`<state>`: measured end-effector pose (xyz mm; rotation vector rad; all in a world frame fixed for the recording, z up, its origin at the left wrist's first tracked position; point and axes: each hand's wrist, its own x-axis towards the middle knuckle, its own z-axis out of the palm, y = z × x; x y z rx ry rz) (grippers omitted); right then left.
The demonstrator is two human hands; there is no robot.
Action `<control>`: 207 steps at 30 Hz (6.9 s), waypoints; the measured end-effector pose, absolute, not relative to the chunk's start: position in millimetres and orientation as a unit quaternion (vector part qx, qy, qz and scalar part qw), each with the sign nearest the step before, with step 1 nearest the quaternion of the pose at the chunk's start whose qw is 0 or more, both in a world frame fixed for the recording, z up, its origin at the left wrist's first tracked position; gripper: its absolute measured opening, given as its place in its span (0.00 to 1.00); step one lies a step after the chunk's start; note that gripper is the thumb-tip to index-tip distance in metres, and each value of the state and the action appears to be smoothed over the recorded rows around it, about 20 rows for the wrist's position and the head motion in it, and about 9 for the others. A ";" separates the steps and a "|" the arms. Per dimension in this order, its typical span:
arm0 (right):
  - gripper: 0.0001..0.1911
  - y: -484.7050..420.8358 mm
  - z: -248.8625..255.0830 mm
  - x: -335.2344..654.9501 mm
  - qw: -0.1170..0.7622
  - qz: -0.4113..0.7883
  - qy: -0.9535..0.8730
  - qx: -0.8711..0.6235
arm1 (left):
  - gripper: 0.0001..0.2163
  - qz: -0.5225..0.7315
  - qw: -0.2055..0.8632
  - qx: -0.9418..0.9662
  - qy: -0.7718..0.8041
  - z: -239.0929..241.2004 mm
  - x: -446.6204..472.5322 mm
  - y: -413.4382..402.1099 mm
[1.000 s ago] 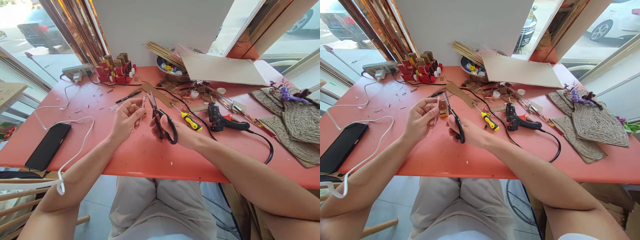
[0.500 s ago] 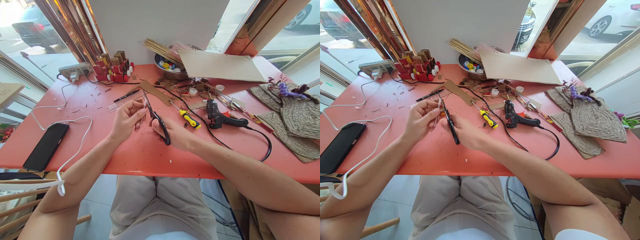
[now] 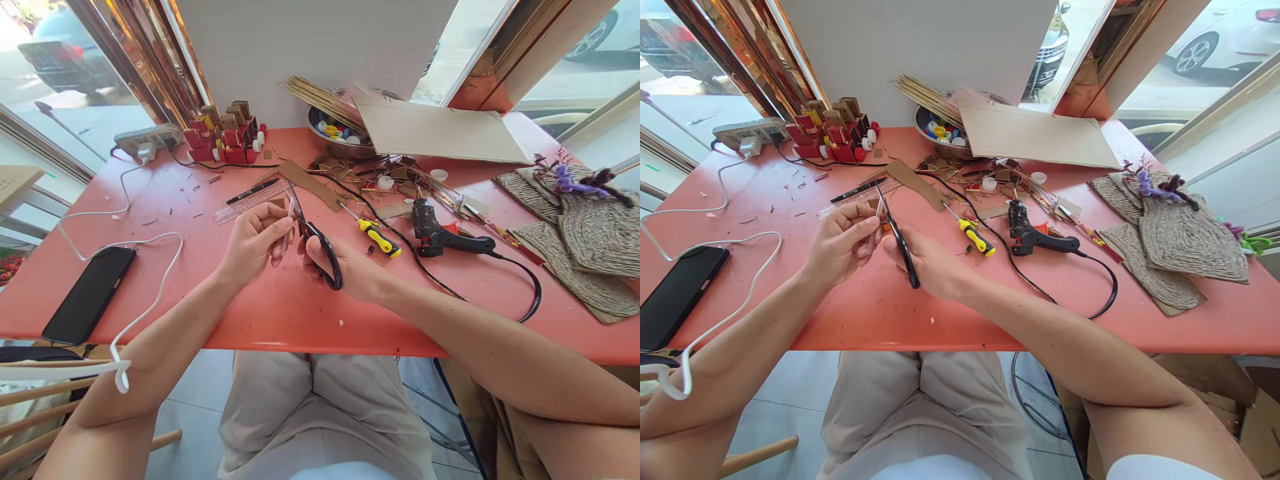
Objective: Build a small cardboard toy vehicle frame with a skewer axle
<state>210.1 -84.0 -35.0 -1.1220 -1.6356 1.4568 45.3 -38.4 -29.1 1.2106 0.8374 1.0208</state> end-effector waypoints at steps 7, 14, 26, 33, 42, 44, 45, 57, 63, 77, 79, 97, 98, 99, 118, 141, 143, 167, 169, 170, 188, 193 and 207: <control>0.39 -84.2 -38.6 209.4 0.343 0.557 -0.615 -0.440 | 0.14 0.436 0.631 0.531 0.360 -26.9 44.6 -37.1; 0.38 -85.3 -36.6 206.5 0.346 0.539 -0.598 -0.483 | 0.14 0.440 0.642 0.531 0.335 -28.7 44.2 -34.3; 0.26 -61.6 -19.8 227.1 0.217 0.282 -0.669 -0.653 | 0.17 0.429 0.632 0.555 0.331 -35.8 40.1 -30.9; 0.08 -56.8 -30.0 244.7 0.129 0.100 -0.711 -0.685 | 0.17 0.517 0.566 0.542 0.345 -34.3 30.6 -22.4; 0.05 -76.0 -38.6 214.1 0.377 0.433 -0.699 -0.425 | 0.19 0.463 0.508 0.646 0.331 -38.5 40.4 -29.3; 0.05 -76.1 -42.0 210.9 0.401 0.461 -0.673 -0.417 | 0.19 0.457 0.496 0.659 0.333 -37.7 41.6 -30.5; 0.04 -75.4 -42.5 210.6 0.406 0.468 -0.665 -0.416 | 0.19 0.457 0.491 0.663 0.332 -37.4 41.2 -30.3; 0.06 -62.6 -35.7 223.5 0.362 0.413 -0.646 -0.530 | 0.09 0.349 0.349 0.756 0.430 -55.5 3.4 5.8; 0.12 -68.8 -30.8 221.8 0.179 0.194 -0.758 -0.596 | 0.07 0.433 0.434 0.648 0.452 -62.8 16.2 4.9; 0.15 -84.6 -16.4 211.2 0.035 0.082 -0.783 -0.615 | 0.06 0.505 0.350 0.668 0.420 -52.5 32.2 -25.0; 0.16 -85.1 -16.5 210.9 0.032 0.078 -0.785 -0.614 | 0.04 0.512 0.308 0.689 0.411 -52.8 31.8 -27.7; 0.17 -79.2 -32.6 217.8 0.205 0.120 -0.778 -0.582 | 0.05 0.533 0.063 0.782 0.316 -61.1 29.5 -31.7; 0.17 -79.3 -32.7 218.0 0.192 0.107 -0.777 -0.590 | 0.05 0.535 0.052 0.786 0.305 -60.6 30.4 -32.6; 0.17 -79.3 -32.8 218.1 0.189 0.107 -0.777 -0.591 | 0.05 0.538 0.041 0.788 0.296 -60.2 31.3 -33.6; 0.13 -74.1 -28.9 217.9 0.376 0.722 -0.491 -0.310 | 0.04 0.550 0.083 0.774 0.304 -59.4 27.3 -40.2; 0.14 -82.2 -26.8 216.0 0.257 0.151 -0.778 -0.554 | 0.04 0.525 0.157 0.761 0.347 -55.0 33.5 -47.6; 0.14 -82.4 -25.7 214.8 0.301 0.225 -0.761 -0.529 | 0.04 0.539 0.114 0.771 0.321 -55.9 34.1 -47.9; 0.17 -75.8 -28.8 215.4 0.378 0.674 -0.536 -0.341 | 0.06 0.505 -0.093 0.829 0.223 -54.0 24.9 -42.9; 0.18 -75.3 -28.2 217.6 0.353 0.736 -0.491 -0.304 | 0.06 0.507 -0.133 0.829 0.195 -52.5 22.1 -43.3; 0.18 -75.2 -27.1 218.8 0.335 0.757 -0.480 -0.291 | 0.07 0.508 -0.151 0.829 0.180 -51.6 20.5 -43.7; 0.12 -91.5 -37.3 221.5 0.382 0.221 -0.787 -0.431 | 0.11 0.513 -0.145 0.832 0.156 -46.3 24.6 -52.6; 0.17 -91.4 -31.2 214.9 0.427 0.398 -0.711 -0.391 | 0.13 0.489 -0.165 0.847 0.128 -43.2 17.5 -51.3; 0.17 -87.2 -30.5 218.5 0.354 0.281 -0.771 -0.449 | 0.07 0.543 -0.131 0.807 0.194 -45.9 24.2 -43.5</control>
